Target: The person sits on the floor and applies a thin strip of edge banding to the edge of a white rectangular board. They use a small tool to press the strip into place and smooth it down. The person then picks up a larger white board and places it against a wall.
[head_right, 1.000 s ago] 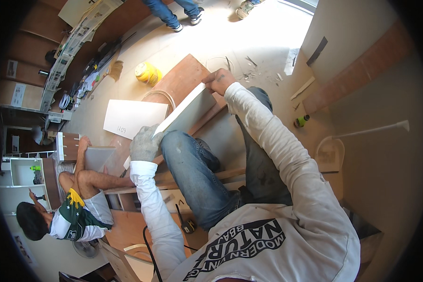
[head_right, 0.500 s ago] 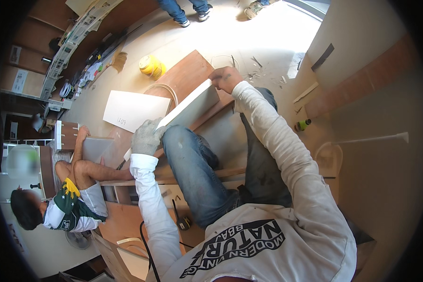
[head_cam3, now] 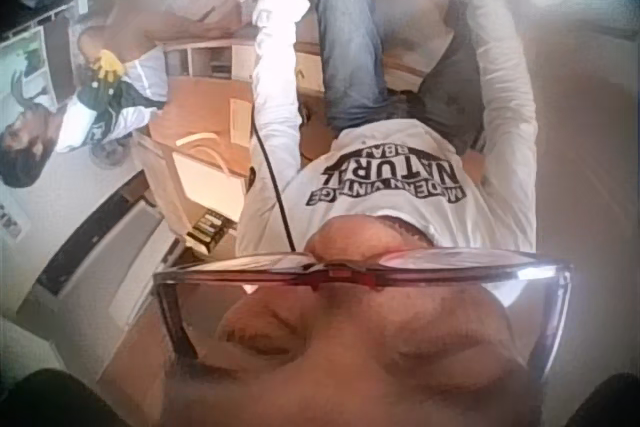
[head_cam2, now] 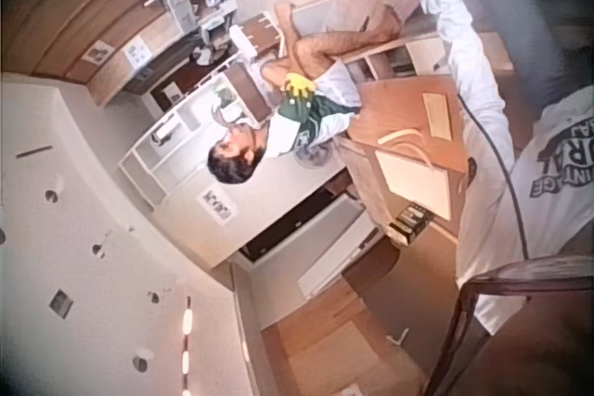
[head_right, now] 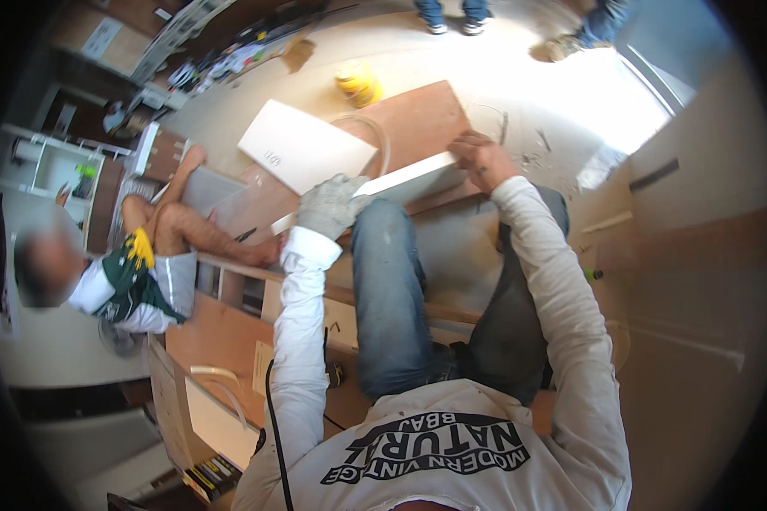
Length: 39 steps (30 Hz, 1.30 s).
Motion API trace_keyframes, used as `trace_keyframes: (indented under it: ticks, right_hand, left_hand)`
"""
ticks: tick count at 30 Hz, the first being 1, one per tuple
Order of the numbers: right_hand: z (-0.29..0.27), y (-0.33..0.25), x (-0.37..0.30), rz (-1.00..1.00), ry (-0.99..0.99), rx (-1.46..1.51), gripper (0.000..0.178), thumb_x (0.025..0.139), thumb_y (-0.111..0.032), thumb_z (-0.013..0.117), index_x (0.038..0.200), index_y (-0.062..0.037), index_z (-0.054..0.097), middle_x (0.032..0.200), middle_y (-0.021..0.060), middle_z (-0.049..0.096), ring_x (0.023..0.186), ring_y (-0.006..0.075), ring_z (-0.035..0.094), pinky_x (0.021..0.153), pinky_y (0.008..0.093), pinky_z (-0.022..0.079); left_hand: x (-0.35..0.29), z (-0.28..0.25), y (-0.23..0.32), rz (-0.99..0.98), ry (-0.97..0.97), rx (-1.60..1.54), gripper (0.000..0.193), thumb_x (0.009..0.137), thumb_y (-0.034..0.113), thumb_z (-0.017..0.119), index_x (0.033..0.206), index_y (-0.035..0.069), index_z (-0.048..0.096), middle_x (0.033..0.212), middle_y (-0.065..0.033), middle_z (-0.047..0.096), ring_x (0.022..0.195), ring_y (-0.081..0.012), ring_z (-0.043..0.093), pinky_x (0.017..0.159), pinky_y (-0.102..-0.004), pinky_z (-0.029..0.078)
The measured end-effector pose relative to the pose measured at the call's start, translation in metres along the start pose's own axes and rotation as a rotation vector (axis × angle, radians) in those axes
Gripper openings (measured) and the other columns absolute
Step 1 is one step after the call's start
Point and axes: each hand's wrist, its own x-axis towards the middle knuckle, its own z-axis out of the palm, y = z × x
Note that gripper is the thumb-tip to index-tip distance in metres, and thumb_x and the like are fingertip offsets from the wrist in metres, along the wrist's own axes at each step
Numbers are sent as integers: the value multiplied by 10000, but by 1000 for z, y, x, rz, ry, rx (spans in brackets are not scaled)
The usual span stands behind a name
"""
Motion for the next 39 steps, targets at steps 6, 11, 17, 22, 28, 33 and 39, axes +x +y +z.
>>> trace_keyframes:
  ticks: [6,11,17,22,28,33,39]
  right_hand:
    - [-5,-13,1,9,42,14,324,682,99,672,993,11,648,1000,152,678,981,349,640,816,409,529]
    - [-5,-13,3,-3,22,18,345,667,120,652,996,18,664,1011,165,685,969,347,652,814,400,538]
    - [-7,-9,1,-48,29,-18,305,688,99,654,980,13,671,992,168,692,952,351,663,806,402,546]
    - [-10,-11,2,64,-40,64,305,733,74,650,1026,-10,677,1001,157,689,918,352,663,797,398,550]
    - [-5,-8,-3,12,6,11,305,736,62,660,1031,-16,674,999,149,687,910,351,661,780,403,542]
    - [-4,-9,-1,3,-20,0,307,741,43,673,1040,-26,670,1012,156,687,976,351,648,822,414,539]
    - [-10,-2,-17,299,98,59,523,711,-19,732,1221,-93,642,1107,126,688,1005,317,653,888,378,532]
  left_hand:
    - [-41,-4,-68,0,69,-308,403,858,290,656,1222,118,647,1118,-153,664,1004,-324,641,912,-422,499]
    - [-99,-22,-127,-299,21,-934,429,776,112,746,1186,9,669,1085,-156,693,983,-248,657,907,-322,499]
    - [-103,0,-134,-215,100,-746,390,751,41,737,1138,19,693,1000,-107,678,918,-209,630,808,-300,506]
    - [-102,18,-130,-140,275,-480,354,723,60,738,1076,48,712,934,-77,605,868,-219,599,774,-337,504]
    - [-100,6,-130,-177,135,-314,353,754,186,738,1100,120,716,962,-93,624,949,-287,599,824,-402,487]
    - [-104,3,-129,-131,123,-167,370,755,210,739,1112,119,708,952,-95,634,941,-302,591,824,-413,481]
    - [-97,13,-131,-34,129,-40,361,756,223,732,1106,133,713,931,-105,635,927,-308,578,824,-428,465]
